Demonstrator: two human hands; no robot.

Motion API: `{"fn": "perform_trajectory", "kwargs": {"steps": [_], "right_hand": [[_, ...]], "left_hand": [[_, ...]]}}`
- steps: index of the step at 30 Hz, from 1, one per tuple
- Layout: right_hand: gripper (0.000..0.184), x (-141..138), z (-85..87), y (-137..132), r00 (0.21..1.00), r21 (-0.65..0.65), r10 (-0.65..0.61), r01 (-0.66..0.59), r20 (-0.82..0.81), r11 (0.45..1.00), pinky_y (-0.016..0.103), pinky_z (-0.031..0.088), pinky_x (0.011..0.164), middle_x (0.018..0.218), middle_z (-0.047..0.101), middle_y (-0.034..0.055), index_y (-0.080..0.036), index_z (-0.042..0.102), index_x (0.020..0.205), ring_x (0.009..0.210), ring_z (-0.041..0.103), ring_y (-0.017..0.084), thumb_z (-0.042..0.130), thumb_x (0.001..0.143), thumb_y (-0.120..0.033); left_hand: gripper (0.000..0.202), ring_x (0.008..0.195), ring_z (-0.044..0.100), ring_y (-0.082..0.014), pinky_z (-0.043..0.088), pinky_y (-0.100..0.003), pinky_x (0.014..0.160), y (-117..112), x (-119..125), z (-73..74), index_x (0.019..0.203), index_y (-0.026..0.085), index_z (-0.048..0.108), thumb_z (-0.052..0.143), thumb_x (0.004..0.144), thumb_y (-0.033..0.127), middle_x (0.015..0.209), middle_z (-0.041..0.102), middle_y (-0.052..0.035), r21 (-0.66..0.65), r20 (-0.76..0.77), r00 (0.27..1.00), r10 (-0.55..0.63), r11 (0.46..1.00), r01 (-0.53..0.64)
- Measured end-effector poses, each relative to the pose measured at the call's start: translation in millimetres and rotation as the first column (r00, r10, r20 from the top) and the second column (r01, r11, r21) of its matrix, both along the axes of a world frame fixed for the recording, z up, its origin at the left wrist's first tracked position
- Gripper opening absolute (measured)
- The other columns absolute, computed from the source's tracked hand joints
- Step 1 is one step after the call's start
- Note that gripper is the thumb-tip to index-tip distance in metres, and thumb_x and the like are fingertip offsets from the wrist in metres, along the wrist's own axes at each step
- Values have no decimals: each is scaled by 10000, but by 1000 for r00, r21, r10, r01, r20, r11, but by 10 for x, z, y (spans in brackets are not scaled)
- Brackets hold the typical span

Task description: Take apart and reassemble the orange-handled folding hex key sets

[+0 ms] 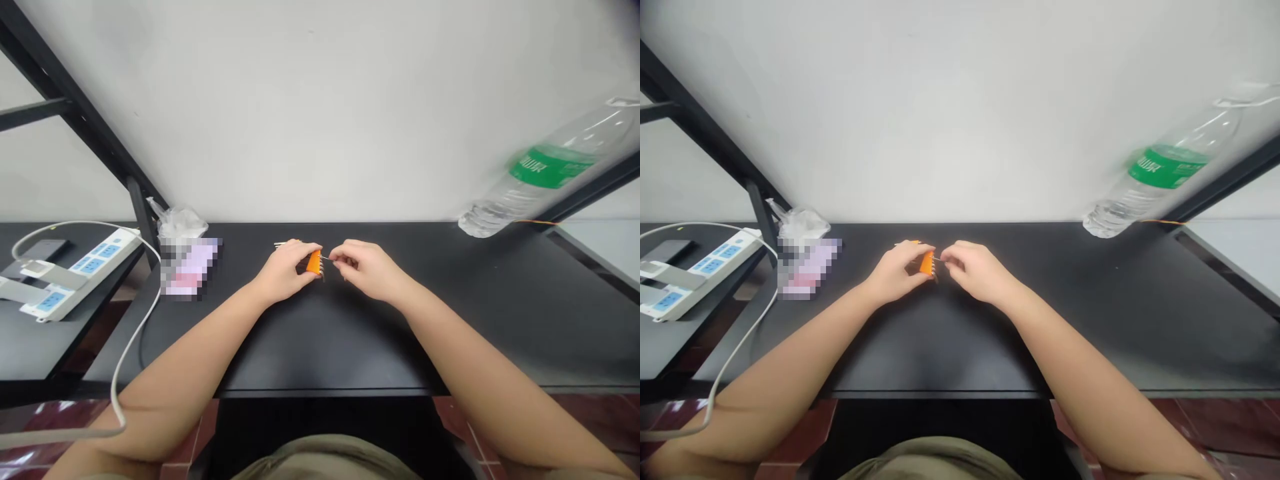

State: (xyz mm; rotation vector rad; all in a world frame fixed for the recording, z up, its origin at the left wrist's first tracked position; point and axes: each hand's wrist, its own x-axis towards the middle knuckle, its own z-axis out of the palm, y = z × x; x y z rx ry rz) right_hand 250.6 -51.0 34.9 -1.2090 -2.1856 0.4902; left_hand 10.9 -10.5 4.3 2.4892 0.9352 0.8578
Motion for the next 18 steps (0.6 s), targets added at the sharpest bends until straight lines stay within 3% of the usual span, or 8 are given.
{"fn": "perform_trajectory", "kwargs": {"steps": [5, 12, 18], "right_hand": [[205, 14, 27, -36, 998, 30, -18, 16, 53, 999, 281, 438, 680, 889, 633, 31, -205, 703, 1010, 729, 567, 146, 551, 909, -111], [198, 35, 25, -46, 997, 58, -35, 31, 67, 998, 286, 433, 687, 899, 628, 39, -198, 697, 1008, 745, 566, 154, 548, 915, -106], [190, 14, 32, -41, 998, 58, -30, 27, 56, 998, 281, 425, 685, 873, 610, 28, -201, 690, 995, 726, 549, 147, 559, 904, -98]], "left_hand": [[483, 1096, 658, -224, 507, -409, 1040, -7, 4, 1, 1318, 222, 620, 746, 852, 249, 1253, 718, -48, 1, -14, 1000, -16, 1000, 16], [469, 1091, 651, -220, 526, -391, 1002, -10, -7, 35, 1308, 228, 629, 747, 858, 286, 1247, 722, -42, 9, -22, 1000, 5, 1000, -5], [483, 1110, 678, -219, 458, -420, 1114, -13, 5, 19, 1324, 234, 620, 742, 858, 260, 1260, 724, -39, 27, -24, 1000, -14, 1000, 14]]}}
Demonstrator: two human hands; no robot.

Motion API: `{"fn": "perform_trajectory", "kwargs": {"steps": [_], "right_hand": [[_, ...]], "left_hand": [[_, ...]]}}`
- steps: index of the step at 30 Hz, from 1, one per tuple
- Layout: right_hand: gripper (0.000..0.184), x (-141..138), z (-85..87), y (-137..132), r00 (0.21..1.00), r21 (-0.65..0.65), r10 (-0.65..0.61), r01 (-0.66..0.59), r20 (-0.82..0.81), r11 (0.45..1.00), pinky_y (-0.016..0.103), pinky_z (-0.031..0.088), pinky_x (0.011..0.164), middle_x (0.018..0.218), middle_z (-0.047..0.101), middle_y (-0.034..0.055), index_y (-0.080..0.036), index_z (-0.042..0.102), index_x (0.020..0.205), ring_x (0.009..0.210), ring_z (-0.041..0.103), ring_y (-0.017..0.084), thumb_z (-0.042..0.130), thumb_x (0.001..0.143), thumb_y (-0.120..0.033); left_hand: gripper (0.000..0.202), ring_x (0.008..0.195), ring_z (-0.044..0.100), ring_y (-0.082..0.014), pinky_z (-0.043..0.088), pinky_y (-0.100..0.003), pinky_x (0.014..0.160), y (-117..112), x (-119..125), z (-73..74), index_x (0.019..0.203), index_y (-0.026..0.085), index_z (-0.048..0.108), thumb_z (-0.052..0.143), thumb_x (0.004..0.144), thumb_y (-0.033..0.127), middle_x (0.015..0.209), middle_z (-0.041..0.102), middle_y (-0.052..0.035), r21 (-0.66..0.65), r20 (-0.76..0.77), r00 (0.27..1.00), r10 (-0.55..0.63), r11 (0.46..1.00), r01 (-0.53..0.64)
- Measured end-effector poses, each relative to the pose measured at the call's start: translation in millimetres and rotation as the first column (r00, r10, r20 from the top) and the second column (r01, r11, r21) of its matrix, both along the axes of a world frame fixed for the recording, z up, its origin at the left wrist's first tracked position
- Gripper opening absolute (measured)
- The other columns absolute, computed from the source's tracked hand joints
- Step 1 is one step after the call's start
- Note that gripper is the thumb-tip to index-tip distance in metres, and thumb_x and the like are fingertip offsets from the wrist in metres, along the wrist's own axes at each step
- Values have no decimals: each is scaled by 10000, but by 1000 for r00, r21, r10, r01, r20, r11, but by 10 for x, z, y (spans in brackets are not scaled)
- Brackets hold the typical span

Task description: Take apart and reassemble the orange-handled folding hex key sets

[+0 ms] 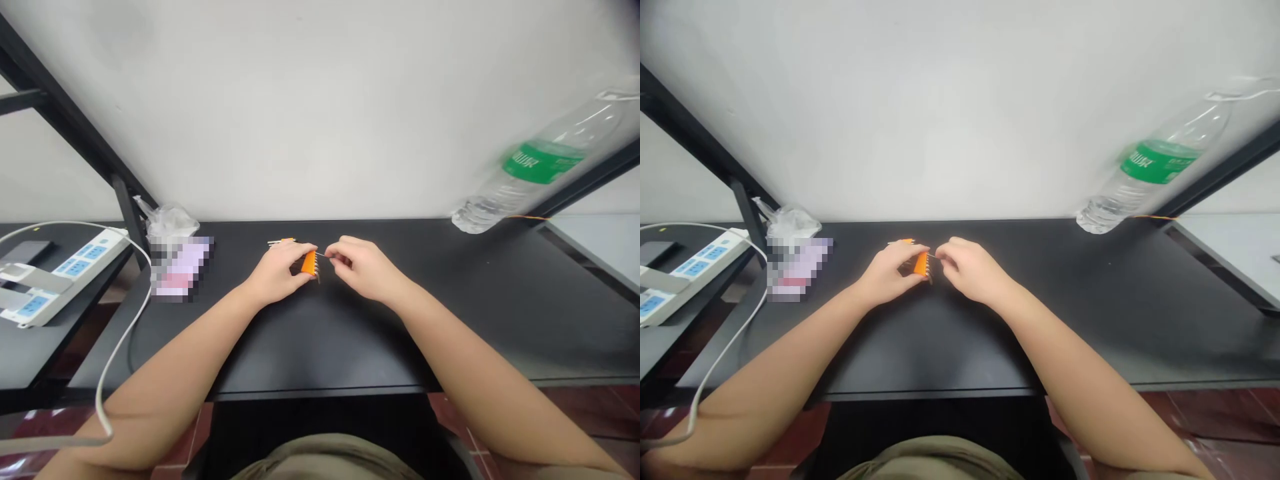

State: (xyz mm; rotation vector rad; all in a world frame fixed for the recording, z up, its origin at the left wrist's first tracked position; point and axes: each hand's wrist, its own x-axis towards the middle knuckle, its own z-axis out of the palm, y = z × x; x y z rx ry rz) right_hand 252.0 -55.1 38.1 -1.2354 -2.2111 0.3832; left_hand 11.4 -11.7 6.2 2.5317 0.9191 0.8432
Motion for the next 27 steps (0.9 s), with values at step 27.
{"fn": "perform_trajectory", "kwargs": {"steps": [27], "right_hand": [[222, -8, -45, -23, 990, 12, 71, -73, 118, 997, 305, 438, 686, 882, 595, 50, -208, 705, 1006, 735, 563, 168, 500, 972, -131]], "left_hand": [[460, 1012, 676, -228, 505, -419, 985, -16, -2, 58, 1270, 247, 642, 776, 836, 320, 1127, 736, -37, -50, -55, 997, -62, 997, 59]]}}
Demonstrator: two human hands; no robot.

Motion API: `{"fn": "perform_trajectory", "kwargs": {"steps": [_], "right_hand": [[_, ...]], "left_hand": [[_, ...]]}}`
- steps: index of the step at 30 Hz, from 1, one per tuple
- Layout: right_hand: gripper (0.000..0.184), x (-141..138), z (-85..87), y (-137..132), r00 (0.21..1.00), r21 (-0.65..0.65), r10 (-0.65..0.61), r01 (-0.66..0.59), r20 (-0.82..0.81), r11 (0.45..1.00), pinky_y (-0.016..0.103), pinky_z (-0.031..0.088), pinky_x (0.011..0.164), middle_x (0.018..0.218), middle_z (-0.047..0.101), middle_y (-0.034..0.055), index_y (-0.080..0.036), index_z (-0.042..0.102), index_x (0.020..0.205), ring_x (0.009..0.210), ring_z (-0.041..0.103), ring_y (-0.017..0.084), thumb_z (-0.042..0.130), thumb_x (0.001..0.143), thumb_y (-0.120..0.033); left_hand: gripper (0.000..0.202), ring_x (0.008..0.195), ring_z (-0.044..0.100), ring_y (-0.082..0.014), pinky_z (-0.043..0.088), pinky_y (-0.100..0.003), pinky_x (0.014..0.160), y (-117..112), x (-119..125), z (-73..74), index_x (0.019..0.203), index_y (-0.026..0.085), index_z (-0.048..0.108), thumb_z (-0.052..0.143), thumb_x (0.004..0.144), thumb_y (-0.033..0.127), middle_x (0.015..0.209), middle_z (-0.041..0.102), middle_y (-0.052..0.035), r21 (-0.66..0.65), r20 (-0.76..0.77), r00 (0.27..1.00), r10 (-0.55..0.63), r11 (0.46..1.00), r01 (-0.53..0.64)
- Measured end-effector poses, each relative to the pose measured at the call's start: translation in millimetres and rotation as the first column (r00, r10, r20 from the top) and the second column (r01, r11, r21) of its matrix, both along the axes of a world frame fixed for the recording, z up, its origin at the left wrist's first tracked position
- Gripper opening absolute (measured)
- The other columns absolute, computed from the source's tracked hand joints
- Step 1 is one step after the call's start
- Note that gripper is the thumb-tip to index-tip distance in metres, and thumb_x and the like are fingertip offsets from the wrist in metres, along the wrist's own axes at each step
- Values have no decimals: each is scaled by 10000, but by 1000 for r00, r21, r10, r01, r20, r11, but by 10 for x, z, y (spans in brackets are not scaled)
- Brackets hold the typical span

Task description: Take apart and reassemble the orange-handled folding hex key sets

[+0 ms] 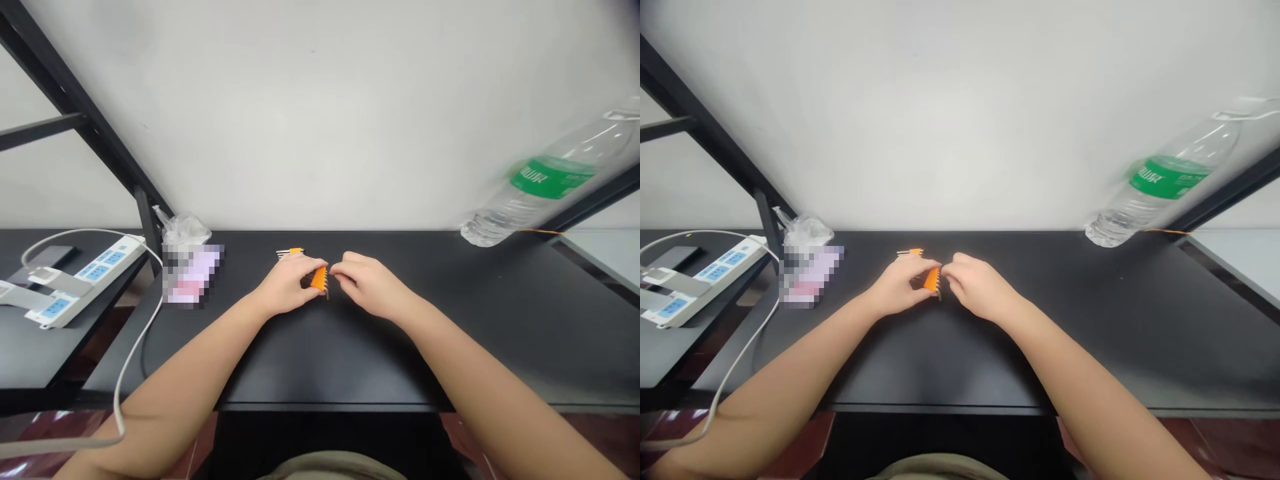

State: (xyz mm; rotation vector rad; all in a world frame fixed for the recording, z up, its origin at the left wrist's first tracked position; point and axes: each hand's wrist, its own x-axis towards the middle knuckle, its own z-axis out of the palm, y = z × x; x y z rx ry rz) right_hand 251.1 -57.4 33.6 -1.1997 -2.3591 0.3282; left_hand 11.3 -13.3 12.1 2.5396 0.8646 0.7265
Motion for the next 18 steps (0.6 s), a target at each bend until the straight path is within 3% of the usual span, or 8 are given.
{"fn": "perform_trajectory", "kwargs": {"steps": [5, 18], "right_hand": [[219, 36, 45, -5, 998, 20, -17, 19, -67, 1000, 313, 454, 702, 884, 602, 48, -220, 708, 1025, 743, 569, 173, 513, 971, -137], [219, 53, 37, 9, 997, 4, -11, 11, -72, 1000, 321, 467, 707, 888, 615, 51, -229, 703, 1039, 750, 583, 178, 500, 989, -164]], "left_hand": [[495, 1065, 668, -235, 498, -421, 1003, 21, -19, -42, 1310, 251, 616, 757, 836, 263, 1207, 718, -43, -14, 9, 999, 36, 999, -36], [475, 1038, 668, -237, 513, -418, 981, 20, -10, -34, 1295, 258, 622, 746, 837, 249, 1156, 720, -48, -8, 15, 1000, 8, 1000, -8]]}}
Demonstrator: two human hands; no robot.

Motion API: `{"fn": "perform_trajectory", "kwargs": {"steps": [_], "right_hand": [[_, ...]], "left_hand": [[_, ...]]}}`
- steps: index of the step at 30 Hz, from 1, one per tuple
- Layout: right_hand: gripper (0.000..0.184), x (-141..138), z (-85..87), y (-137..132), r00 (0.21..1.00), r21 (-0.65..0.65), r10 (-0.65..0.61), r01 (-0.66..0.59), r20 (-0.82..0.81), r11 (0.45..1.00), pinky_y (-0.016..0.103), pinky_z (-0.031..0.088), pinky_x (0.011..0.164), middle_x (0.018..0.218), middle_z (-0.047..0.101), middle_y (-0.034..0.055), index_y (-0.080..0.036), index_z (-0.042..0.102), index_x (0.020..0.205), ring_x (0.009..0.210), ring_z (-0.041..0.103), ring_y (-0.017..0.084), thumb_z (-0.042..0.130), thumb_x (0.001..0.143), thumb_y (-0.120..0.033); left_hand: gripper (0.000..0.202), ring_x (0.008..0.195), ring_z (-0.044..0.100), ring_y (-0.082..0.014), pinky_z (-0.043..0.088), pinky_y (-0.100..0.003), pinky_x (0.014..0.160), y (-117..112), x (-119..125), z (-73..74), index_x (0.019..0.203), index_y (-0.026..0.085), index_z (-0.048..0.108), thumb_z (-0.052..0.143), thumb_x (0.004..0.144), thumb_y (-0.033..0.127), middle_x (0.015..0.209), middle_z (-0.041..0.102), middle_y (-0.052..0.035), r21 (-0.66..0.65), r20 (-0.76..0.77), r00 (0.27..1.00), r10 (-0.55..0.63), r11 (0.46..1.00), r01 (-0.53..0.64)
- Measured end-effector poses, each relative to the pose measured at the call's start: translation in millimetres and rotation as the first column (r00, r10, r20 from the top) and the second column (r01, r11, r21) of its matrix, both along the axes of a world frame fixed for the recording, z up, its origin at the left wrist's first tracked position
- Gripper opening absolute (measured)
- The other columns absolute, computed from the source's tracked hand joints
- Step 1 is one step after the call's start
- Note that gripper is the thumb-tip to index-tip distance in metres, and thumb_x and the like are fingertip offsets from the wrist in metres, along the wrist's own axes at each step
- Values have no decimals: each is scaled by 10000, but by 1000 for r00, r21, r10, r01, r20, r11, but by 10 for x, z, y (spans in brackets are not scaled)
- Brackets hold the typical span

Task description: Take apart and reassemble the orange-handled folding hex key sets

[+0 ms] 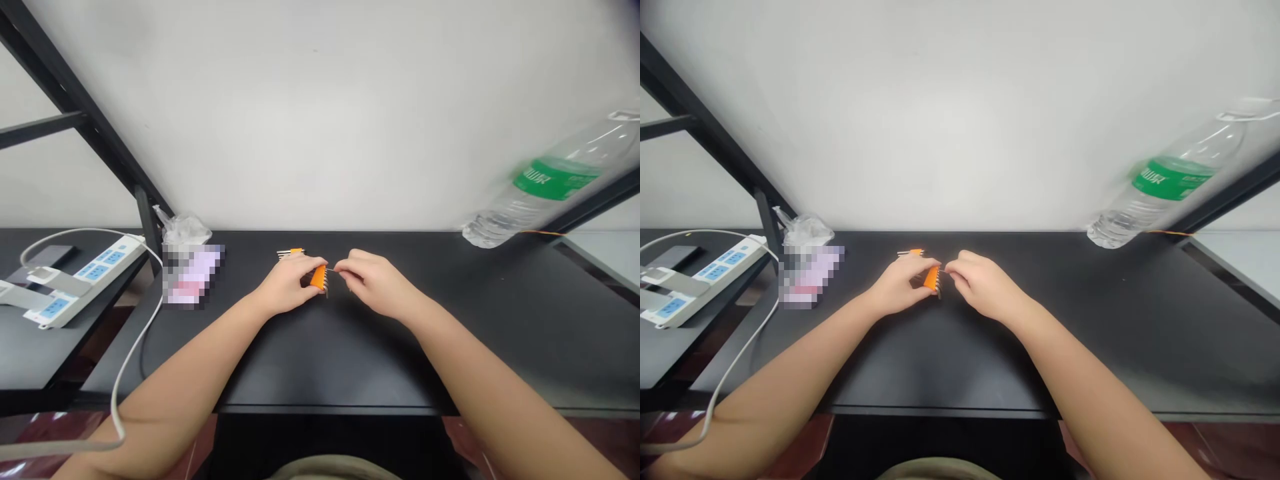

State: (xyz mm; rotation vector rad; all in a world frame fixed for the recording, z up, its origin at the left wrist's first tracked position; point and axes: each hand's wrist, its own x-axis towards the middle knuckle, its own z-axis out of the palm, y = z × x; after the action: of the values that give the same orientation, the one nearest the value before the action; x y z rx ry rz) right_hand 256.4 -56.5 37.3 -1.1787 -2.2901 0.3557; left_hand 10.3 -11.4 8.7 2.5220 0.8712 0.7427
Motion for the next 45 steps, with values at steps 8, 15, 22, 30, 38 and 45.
{"fn": "perform_trajectory", "kwargs": {"steps": [8, 15, 22, 30, 38, 45], "right_hand": [[219, 11, -10, 1, 1000, 0, -18, 19, 25, 1000, 327, 476, 726, 909, 621, 54, -229, 700, 1057, 761, 596, 182, 502, 989, -166], [228, 16, -42, 13, 1000, 9, -19, 19, 18, 1000, 331, 484, 714, 877, 609, 53, -234, 704, 1049, 733, 583, 183, 487, 1001, -182], [236, -2, 7, -4, 1000, 5, -16, 16, 2, 1000, 333, 481, 721, 875, 610, 56, -227, 708, 1042, 749, 581, 185, 478, 1009, -186], [241, -11, 29, -25, 1000, -11, -15, 15, -8, 1000, 328, 471, 708, 871, 603, 53, -223, 704, 1025, 755, 572, 181, 466, 1016, -183], [235, -21, 48, -37, 1000, -30, -11, 11, -11, 1000, 326, 488, 712, 870, 612, 52, -220, 716, 1022, 746, 596, 175, 484, 1012, -186], [144, -63, -40, -17, 897, -396, -76, -115, -436, 911, 303, 566, 641, 883, 662, 21, -235, 660, 1082, 665, 659, 150, 624, 973, -323]], "left_hand": [[502, 1047, 667, -232, 528, -407, 963, 6, -11, -21, 1318, 253, 614, 756, 837, 255, 1194, 714, -50, -18, 6, 1000, -1, 1000, 1], [503, 1049, 671, -233, 541, -418, 958, 0, -19, -21, 1321, 268, 625, 752, 834, 255, 1193, 718, -50, -47, 10, 1000, 4, 999, -3], [520, 1043, 673, -233, 541, -407, 943, 13, -31, -40, 1316, 261, 623, 775, 819, 262, 1188, 719, -52, -47, 20, 1000, 7, 999, -6], [495, 1025, 672, -229, 535, -396, 927, 0, -19, -14, 1311, 266, 618, 760, 836, 260, 1172, 722, -42, -43, 7, 1000, 2, 999, -2], [491, 1037, 655, -225, 509, -389, 942, 7, -22, -10, 1304, 260, 619, 772, 838, 287, 1165, 717, -41, -39, 12, 1000, -16, 999, 17], [345, 1077, 607, -239, 440, -428, 1043, -99, 43, 104, 1220, 249, 649, 725, 887, 297, 1119, 714, -46, 19, 46, 992, -114, 993, 113]]}}
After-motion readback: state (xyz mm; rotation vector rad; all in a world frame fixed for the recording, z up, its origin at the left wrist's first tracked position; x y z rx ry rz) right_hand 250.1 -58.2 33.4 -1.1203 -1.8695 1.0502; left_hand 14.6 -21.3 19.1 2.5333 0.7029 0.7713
